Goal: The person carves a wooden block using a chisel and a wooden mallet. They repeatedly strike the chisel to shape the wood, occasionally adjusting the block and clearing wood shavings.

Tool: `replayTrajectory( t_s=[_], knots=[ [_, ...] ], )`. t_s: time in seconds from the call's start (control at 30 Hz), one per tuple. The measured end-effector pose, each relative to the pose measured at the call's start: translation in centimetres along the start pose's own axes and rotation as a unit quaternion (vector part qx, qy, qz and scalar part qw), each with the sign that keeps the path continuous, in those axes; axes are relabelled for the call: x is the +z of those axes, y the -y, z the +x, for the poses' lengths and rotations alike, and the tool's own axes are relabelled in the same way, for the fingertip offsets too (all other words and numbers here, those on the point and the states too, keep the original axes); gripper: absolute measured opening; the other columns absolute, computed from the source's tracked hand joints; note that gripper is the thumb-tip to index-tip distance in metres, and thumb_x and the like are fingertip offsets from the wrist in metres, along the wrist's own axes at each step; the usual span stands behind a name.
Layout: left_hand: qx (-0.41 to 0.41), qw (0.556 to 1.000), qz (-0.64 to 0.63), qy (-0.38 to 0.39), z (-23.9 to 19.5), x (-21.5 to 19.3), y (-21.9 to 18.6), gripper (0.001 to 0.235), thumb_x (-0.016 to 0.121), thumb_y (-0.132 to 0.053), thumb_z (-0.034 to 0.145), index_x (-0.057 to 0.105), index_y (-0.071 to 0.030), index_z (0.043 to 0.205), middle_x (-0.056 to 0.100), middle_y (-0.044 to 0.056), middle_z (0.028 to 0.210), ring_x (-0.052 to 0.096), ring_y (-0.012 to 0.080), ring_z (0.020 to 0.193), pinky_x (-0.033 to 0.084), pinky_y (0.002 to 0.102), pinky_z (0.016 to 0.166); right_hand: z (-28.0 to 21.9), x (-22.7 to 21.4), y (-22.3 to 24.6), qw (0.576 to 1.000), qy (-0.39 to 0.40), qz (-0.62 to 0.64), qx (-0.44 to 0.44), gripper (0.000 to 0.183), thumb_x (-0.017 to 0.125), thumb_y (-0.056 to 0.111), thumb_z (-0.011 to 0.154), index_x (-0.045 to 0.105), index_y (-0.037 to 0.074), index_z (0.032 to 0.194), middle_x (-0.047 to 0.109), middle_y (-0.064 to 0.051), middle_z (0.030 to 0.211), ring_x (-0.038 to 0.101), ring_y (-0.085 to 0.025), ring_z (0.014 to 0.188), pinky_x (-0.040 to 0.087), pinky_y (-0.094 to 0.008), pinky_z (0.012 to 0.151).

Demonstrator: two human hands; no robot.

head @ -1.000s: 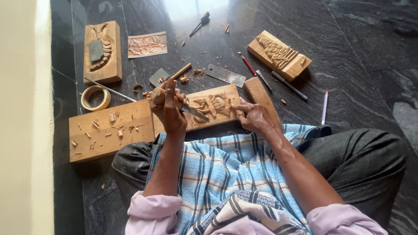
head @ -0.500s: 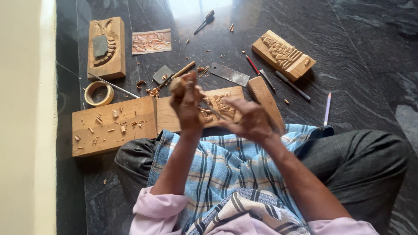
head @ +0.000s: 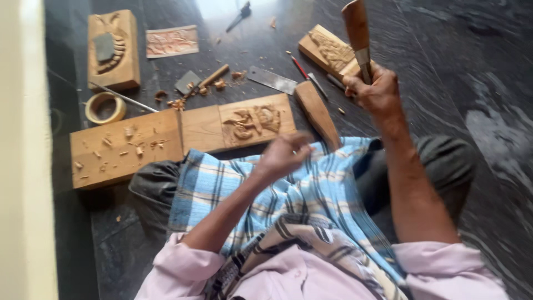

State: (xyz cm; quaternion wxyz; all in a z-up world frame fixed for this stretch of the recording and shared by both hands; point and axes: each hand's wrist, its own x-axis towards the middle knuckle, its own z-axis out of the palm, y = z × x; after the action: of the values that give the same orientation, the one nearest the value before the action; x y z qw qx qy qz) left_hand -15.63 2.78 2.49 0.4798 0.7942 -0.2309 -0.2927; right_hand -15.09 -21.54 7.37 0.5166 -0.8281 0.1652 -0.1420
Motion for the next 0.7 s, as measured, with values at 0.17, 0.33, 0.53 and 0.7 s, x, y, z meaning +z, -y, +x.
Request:
replayTrajectory(
  t_s=[0.17,0.33,0.53,0.7],
  knots=[
    [0.022,0.982,0.17,0.075,0.5,8.9,1.7,0.054,0.053,-0.023,0.097,0.046,-0.005,0.148,0.06,0.024,0.135,0.069,0.0321,0.109,0.057,0.043,0.096,-2.5,-4.2,-3.0,0.943,0.106,-0.308,0.074,0.048,0.088,0.045,0.076,0.065,0.005,0.086,0.07,-0.012,0.08,0.063,-0.022,0.068,0.052,-0.037,0.056],
    [0.163,0.979,0.124,0.021,-0.7,11.7,3.6,0.062,0.046,-0.018,0.097,0.035,-0.006,0.157,0.037,0.029,0.16,0.053,0.039,0.127,0.045,0.05,0.11,-7.5,-3.9,-4.8,0.863,0.066,-0.501,0.027,0.072,0.08,0.071,0.074,0.066,0.004,0.095,0.074,-0.021,0.088,0.074,-0.034,0.085,0.061,-0.047,0.078],
    [0.242,0.966,0.085,0.02,-1.7,11.3,1.7,0.062,0.038,-0.037,0.105,0.029,-0.011,0.161,0.034,0.024,0.166,0.026,0.0402,0.156,0.017,0.058,0.125,-6.6,-3.8,-6.7,0.819,0.092,-0.567,0.01,0.034,0.074,0.037,0.084,0.066,0.009,0.101,0.074,-0.019,0.09,0.073,-0.034,0.086,0.06,-0.046,0.08],
    [0.282,0.95,0.12,-0.066,-2.8,11.5,1.9,0.075,0.037,-0.054,0.108,0.023,-0.006,0.163,0.025,0.032,0.167,0.025,0.0468,0.155,0.017,0.063,0.125,-6.9,-8.8,-8.7,0.791,0.001,-0.585,-0.182,0.014,0.058,0.017,0.107,0.065,0.01,0.098,0.071,-0.011,0.09,0.067,-0.025,0.074,0.058,-0.041,0.075]
  ],
)
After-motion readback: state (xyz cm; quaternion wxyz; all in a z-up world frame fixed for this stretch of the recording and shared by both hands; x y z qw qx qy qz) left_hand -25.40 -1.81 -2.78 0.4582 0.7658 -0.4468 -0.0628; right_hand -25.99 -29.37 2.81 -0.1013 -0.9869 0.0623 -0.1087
